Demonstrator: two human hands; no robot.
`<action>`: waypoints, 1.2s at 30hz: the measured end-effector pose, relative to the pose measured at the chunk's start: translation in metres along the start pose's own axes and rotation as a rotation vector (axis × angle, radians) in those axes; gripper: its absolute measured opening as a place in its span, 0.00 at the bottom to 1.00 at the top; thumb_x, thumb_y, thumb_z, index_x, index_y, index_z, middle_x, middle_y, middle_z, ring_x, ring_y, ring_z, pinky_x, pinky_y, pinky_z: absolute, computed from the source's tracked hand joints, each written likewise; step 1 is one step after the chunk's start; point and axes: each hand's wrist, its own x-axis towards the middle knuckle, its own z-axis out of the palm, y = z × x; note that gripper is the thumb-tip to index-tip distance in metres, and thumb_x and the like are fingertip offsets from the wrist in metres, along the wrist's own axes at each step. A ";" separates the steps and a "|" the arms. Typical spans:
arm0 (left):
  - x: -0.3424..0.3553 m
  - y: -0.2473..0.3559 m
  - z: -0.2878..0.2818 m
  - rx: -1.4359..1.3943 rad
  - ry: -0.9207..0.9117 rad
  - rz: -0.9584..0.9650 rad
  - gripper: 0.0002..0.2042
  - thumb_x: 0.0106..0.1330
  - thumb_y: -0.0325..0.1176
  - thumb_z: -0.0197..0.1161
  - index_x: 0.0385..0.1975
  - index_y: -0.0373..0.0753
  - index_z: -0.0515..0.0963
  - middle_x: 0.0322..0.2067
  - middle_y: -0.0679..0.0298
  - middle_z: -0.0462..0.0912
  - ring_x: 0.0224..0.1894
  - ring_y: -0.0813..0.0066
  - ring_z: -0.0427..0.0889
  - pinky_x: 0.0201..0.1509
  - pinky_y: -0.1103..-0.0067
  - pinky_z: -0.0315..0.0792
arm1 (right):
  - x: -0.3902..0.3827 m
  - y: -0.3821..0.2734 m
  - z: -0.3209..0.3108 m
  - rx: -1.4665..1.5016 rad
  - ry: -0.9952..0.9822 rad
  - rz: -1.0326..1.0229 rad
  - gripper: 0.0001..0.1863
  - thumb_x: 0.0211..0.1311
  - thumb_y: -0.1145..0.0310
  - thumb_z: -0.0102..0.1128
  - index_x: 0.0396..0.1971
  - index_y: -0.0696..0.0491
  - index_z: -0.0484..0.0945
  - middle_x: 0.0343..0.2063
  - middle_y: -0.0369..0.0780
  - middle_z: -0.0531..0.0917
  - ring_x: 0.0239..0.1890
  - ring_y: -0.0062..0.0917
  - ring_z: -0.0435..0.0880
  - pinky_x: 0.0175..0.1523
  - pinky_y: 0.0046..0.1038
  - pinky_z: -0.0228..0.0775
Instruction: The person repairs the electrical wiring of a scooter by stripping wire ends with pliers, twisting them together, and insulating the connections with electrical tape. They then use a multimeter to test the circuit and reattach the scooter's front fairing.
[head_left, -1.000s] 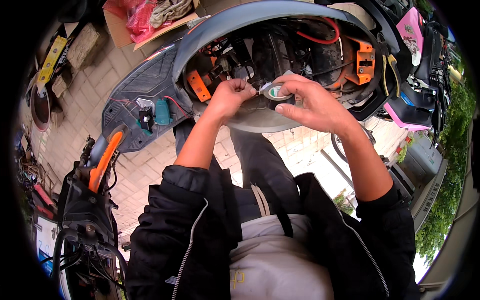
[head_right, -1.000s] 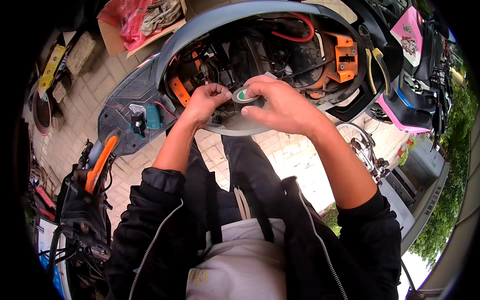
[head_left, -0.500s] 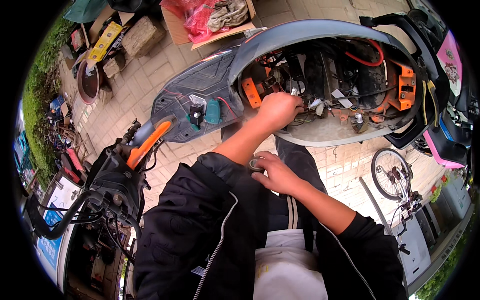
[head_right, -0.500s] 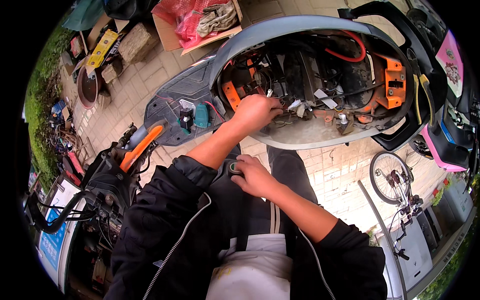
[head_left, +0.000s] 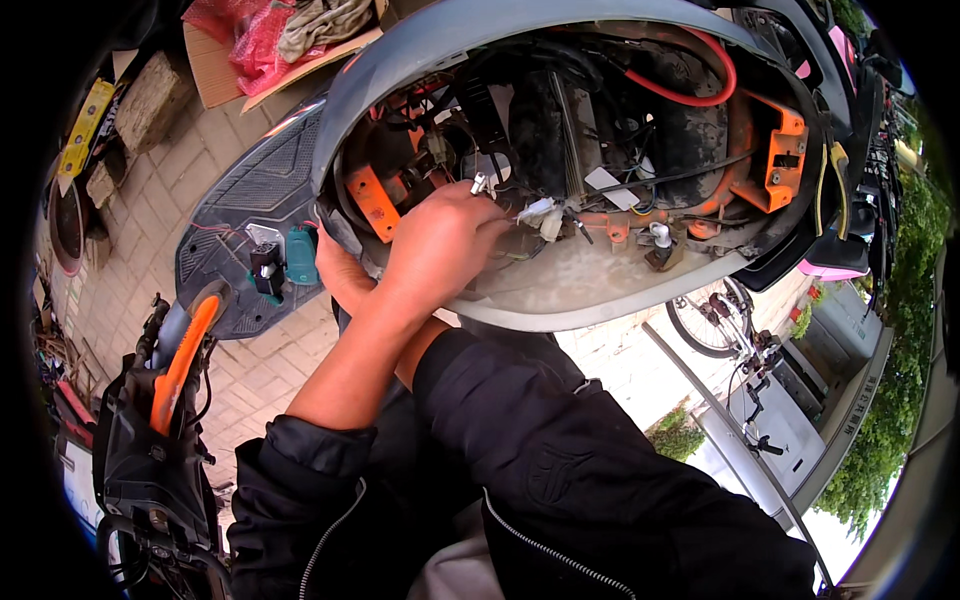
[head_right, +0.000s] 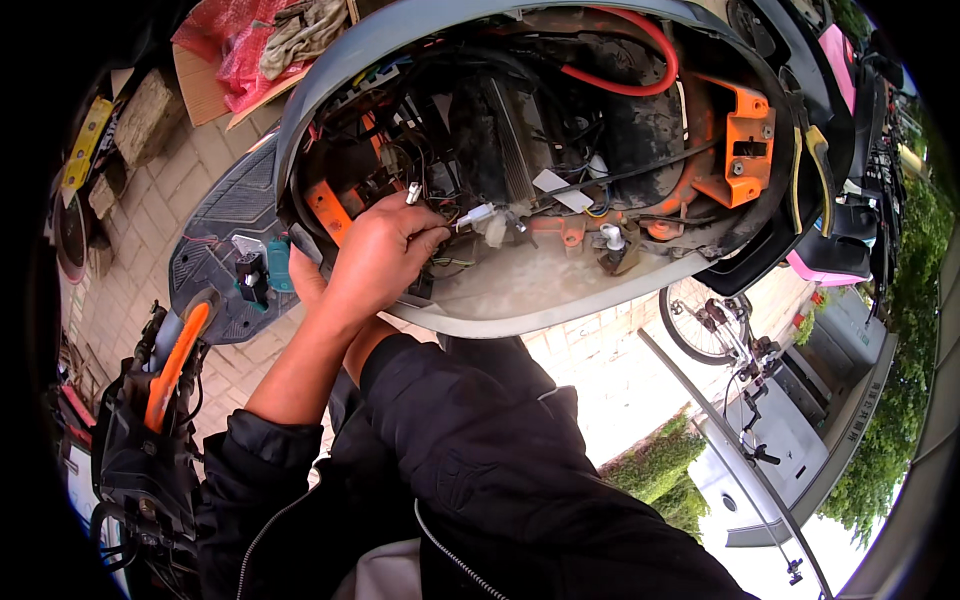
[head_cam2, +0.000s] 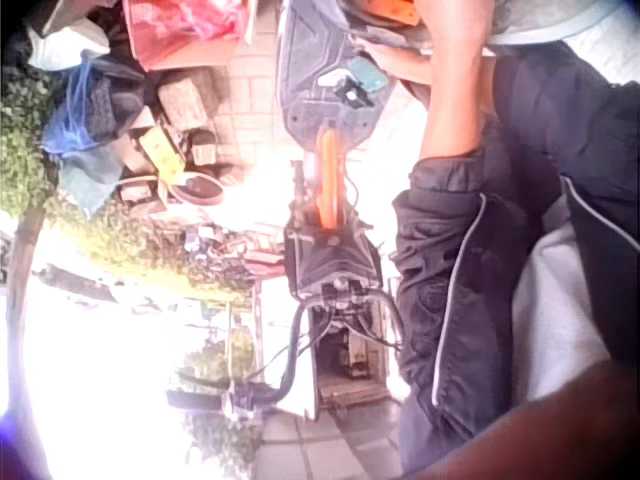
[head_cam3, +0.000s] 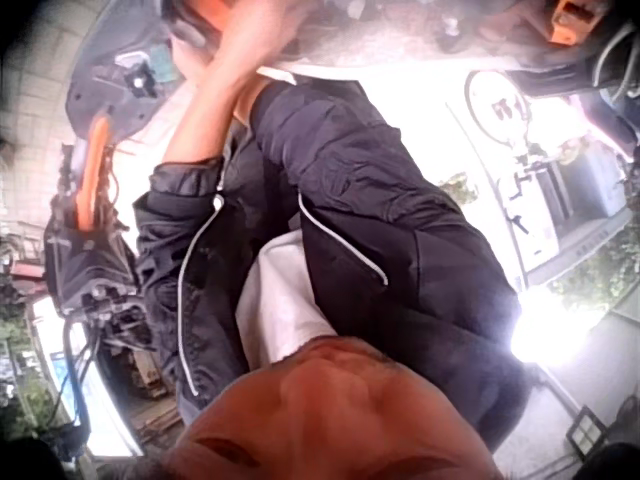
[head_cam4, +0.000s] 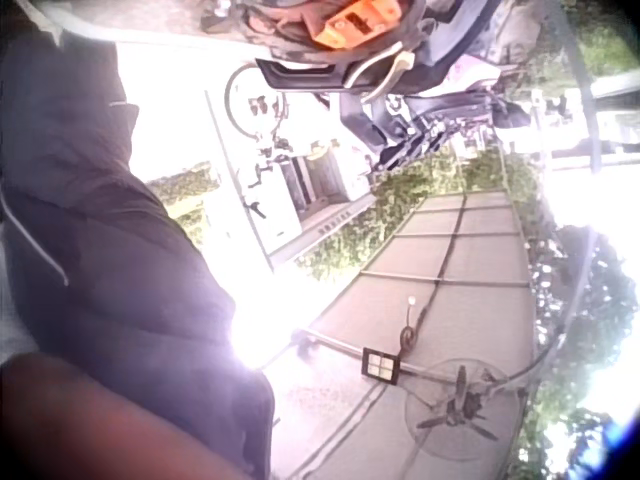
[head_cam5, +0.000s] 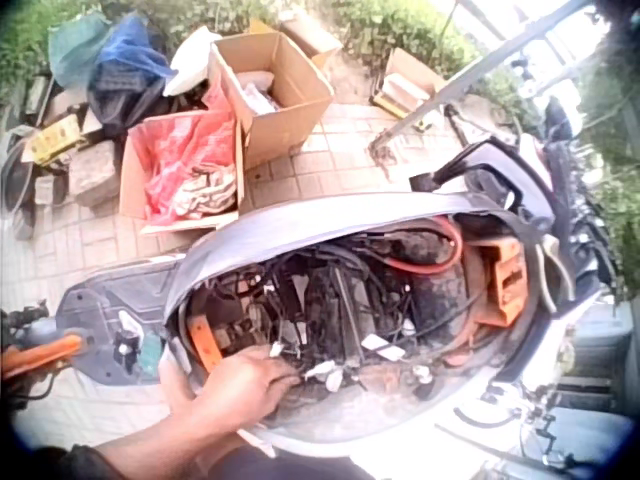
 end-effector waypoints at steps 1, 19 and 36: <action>-0.001 -0.003 0.002 -0.069 -0.001 -0.009 0.05 0.55 0.27 0.65 0.30 0.34 0.81 0.27 0.57 0.78 0.33 0.60 0.79 0.37 0.71 0.72 | -0.005 0.005 -0.005 0.075 -0.058 0.018 0.16 0.68 0.70 0.42 0.52 0.59 0.67 0.55 0.53 0.71 0.55 0.46 0.70 0.61 0.35 0.61; -0.051 -0.005 0.012 -0.250 0.268 -0.499 0.11 0.62 0.28 0.61 0.42 0.30 0.78 0.33 0.58 0.84 0.35 0.78 0.81 0.42 0.81 0.73 | 0.068 -0.130 -0.342 -0.948 -0.814 -0.451 0.14 0.52 0.76 0.56 0.40 0.53 0.76 0.34 0.40 0.79 0.32 0.37 0.81 0.34 0.36 0.75; -0.026 -0.004 0.008 -0.858 -0.092 -0.693 0.11 0.63 0.28 0.61 0.41 0.29 0.79 0.36 0.63 0.83 0.37 0.80 0.78 0.45 0.84 0.70 | 0.057 -0.102 -0.363 -1.067 -0.828 -0.580 0.05 0.47 0.71 0.56 0.26 0.52 0.78 0.28 0.37 0.78 0.34 0.30 0.82 0.39 0.33 0.71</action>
